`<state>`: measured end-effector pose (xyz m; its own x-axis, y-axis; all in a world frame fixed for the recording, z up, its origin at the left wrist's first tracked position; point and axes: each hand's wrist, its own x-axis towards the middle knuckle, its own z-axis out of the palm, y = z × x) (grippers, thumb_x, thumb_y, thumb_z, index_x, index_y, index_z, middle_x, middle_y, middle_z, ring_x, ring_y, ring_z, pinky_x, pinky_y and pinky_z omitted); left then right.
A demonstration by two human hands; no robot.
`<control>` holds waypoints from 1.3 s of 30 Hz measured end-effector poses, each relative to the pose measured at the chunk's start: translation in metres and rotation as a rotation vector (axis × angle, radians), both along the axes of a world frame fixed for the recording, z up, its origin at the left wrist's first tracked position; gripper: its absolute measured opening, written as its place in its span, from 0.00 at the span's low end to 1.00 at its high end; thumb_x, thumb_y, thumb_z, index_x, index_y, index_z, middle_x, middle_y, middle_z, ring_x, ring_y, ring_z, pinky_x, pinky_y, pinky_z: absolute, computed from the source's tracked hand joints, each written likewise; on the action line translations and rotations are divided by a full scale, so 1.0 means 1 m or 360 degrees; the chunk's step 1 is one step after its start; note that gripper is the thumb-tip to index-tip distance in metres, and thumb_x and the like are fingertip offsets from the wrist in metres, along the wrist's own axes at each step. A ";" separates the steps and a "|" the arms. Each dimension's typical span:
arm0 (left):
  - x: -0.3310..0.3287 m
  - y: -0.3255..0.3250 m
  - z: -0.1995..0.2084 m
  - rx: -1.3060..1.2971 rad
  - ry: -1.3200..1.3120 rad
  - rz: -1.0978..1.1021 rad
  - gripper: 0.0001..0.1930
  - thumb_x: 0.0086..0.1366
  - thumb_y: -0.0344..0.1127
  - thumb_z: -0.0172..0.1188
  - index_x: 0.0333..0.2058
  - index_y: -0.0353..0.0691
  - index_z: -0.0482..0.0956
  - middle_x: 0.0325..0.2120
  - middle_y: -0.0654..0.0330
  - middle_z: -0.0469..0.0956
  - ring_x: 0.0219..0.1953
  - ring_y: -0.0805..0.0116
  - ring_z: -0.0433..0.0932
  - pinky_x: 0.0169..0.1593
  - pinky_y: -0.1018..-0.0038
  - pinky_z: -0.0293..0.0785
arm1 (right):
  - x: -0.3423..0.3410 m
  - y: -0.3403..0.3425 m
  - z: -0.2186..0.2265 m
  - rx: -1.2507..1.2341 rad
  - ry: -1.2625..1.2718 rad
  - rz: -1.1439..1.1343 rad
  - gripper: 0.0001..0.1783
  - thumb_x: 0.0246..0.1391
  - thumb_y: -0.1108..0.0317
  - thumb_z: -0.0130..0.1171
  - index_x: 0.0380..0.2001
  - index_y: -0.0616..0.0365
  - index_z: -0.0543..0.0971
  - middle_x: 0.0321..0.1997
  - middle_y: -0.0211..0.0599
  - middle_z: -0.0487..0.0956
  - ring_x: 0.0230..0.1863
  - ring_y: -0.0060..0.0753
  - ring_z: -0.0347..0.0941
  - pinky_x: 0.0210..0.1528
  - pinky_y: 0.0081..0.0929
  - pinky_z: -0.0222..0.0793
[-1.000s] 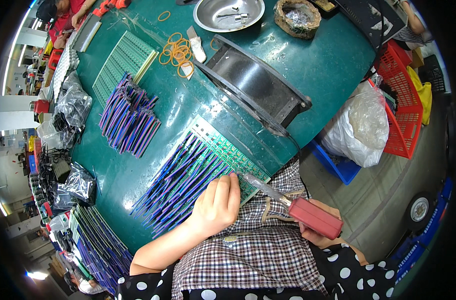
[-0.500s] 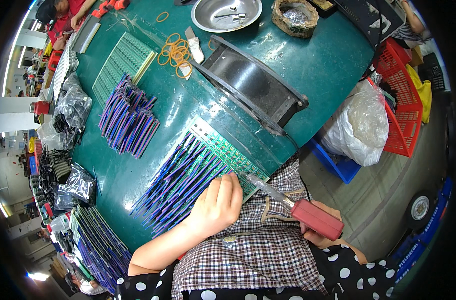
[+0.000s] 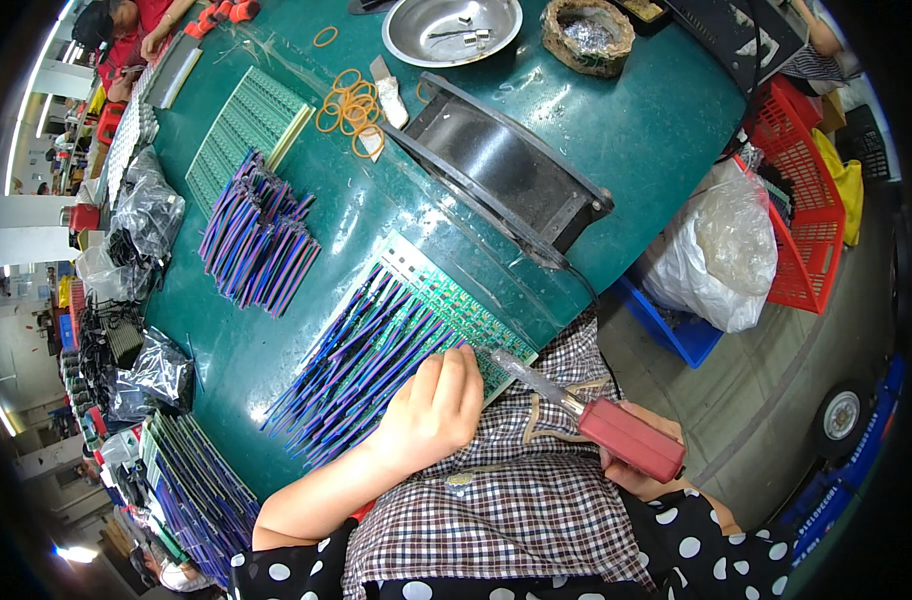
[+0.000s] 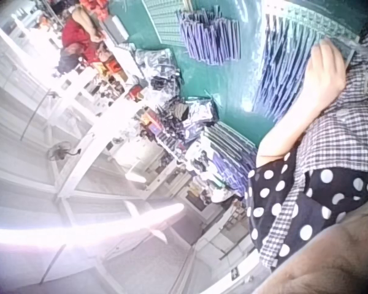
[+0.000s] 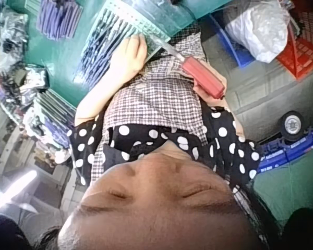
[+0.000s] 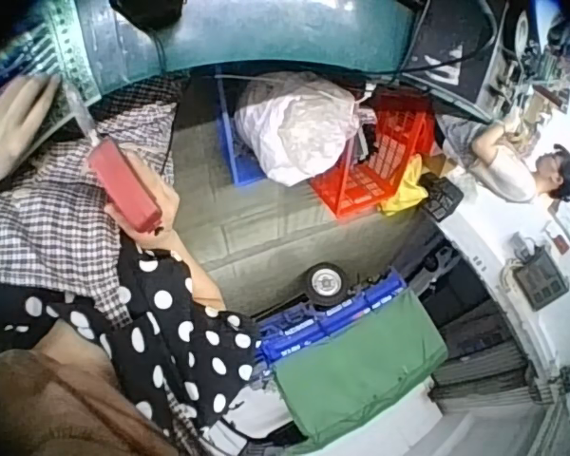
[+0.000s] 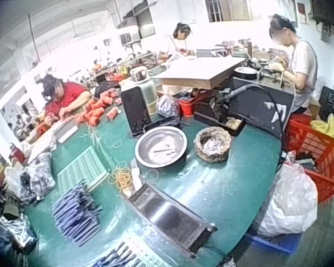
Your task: The person solders wires onto a circuit board by positioning the wire bundles by hand and attaching them with a soldering iron.
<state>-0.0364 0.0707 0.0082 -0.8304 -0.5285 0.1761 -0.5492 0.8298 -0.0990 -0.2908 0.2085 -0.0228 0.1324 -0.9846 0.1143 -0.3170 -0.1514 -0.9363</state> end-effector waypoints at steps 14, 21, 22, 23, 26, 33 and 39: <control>0.001 0.010 -0.002 0.0120 0.0187 0.0179 0.19 0.47 0.27 0.57 0.40 0.26 0.77 0.34 0.53 0.74 0.32 0.63 0.76 0.32 0.76 0.76 | -0.001 -0.006 -0.003 -0.0100 0.0117 0.0019 0.38 0.45 0.54 0.71 0.52 0.71 0.70 0.31 0.36 0.81 0.28 0.25 0.78 0.31 0.20 0.74; 0.000 0.008 -0.002 0.0103 0.0143 0.0168 0.19 0.45 0.28 0.58 0.40 0.27 0.78 0.33 0.53 0.74 0.32 0.63 0.76 0.31 0.76 0.75 | 0.004 -0.008 0.002 -0.0155 0.0178 -0.0012 0.40 0.43 0.49 0.71 0.50 0.70 0.71 0.30 0.36 0.80 0.28 0.25 0.78 0.30 0.20 0.73; 0.000 0.008 -0.002 0.0102 0.0144 0.0164 0.19 0.46 0.27 0.58 0.39 0.27 0.78 0.33 0.53 0.75 0.31 0.64 0.76 0.31 0.76 0.75 | 0.004 0.004 -0.001 0.0230 -0.0079 -0.0121 0.41 0.42 0.48 0.72 0.50 0.71 0.71 0.29 0.35 0.79 0.27 0.22 0.77 0.29 0.18 0.72; 0.000 0.008 -0.002 0.0102 0.0145 0.0160 0.19 0.46 0.27 0.58 0.39 0.27 0.78 0.33 0.53 0.75 0.31 0.64 0.76 0.31 0.77 0.75 | 0.004 0.011 -0.002 0.0613 -0.0338 -0.0229 0.42 0.41 0.47 0.73 0.49 0.71 0.71 0.28 0.33 0.79 0.26 0.19 0.75 0.28 0.15 0.70; 0.001 0.008 -0.002 0.0086 0.0128 0.0149 0.18 0.46 0.27 0.58 0.39 0.27 0.78 0.33 0.53 0.74 0.31 0.65 0.76 0.30 0.77 0.75 | -0.002 0.009 0.004 0.0665 -0.0316 -0.0170 0.40 0.40 0.52 0.73 0.50 0.71 0.72 0.41 0.48 0.80 0.35 0.41 0.81 0.37 0.29 0.77; 0.000 0.002 0.000 -0.0010 0.0057 0.0034 0.13 0.50 0.28 0.57 0.35 0.27 0.78 0.30 0.54 0.76 0.30 0.68 0.77 0.31 0.81 0.75 | 0.006 0.002 0.000 0.0393 -0.0214 -0.0242 0.37 0.42 0.45 0.71 0.43 0.68 0.76 0.25 0.30 0.77 0.25 0.17 0.73 0.29 0.14 0.69; 0.001 0.001 0.002 -0.0032 0.0004 -0.0031 0.12 0.50 0.27 0.58 0.34 0.27 0.78 0.29 0.55 0.76 0.30 0.68 0.76 0.30 0.82 0.74 | -0.006 0.001 0.001 0.0012 0.0122 0.0086 0.38 0.39 0.52 0.74 0.47 0.71 0.74 0.40 0.50 0.80 0.34 0.42 0.82 0.35 0.30 0.78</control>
<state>-0.0355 0.0722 0.0099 -0.8401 -0.5086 0.1886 -0.5331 0.8383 -0.1143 -0.2969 0.2097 -0.0217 0.1933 -0.9766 0.0944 -0.3794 -0.1631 -0.9108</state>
